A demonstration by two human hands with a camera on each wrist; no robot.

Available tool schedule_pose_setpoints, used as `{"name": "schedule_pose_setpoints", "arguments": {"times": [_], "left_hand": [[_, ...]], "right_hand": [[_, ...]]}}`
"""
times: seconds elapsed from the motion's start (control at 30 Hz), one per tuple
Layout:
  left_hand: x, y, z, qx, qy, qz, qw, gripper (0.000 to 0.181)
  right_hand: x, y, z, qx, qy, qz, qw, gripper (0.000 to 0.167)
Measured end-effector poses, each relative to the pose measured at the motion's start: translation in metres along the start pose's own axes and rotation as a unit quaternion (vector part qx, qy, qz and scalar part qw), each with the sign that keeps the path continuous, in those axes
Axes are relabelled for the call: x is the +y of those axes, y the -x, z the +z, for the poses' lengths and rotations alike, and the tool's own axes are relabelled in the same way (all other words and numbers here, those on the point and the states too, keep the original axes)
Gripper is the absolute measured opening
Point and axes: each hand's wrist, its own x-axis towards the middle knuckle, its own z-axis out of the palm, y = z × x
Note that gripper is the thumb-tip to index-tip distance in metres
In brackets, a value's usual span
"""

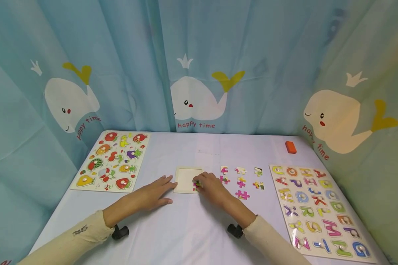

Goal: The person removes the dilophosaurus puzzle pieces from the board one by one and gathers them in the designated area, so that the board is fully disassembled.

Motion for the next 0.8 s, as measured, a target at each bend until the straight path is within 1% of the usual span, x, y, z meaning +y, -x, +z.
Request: {"name": "schedule_pose_setpoints", "arguments": {"times": [0.1,0.2,0.43,0.6,0.8], "left_hand": [[-0.0003,-0.0003,0.0006,0.001,-0.005,-0.002,1.0000,0.064],[-0.0002,-0.0005,0.0010,0.002,-0.007,-0.004,1.0000,0.064],[0.0008,0.0009,0.0009,0.010,0.005,0.005,0.9999,0.062],[0.0012,0.0013,0.0000,0.014,0.003,0.008,0.9999,0.062],[0.0005,0.0015,0.0001,0.010,0.006,0.007,0.9999,0.062]], "right_hand": [[-0.0009,0.0020,-0.0005,-0.001,0.002,-0.008,1.0000,0.030],[-0.0009,0.0025,-0.0009,-0.004,0.000,-0.007,1.0000,0.029],[0.0004,0.0034,-0.0028,-0.015,-0.006,-0.016,0.9997,0.024],[0.0004,0.0041,-0.0032,-0.007,-0.023,-0.024,0.9994,0.024],[0.0032,0.0059,-0.0048,-0.006,-0.048,-0.024,0.9986,0.025]]}}
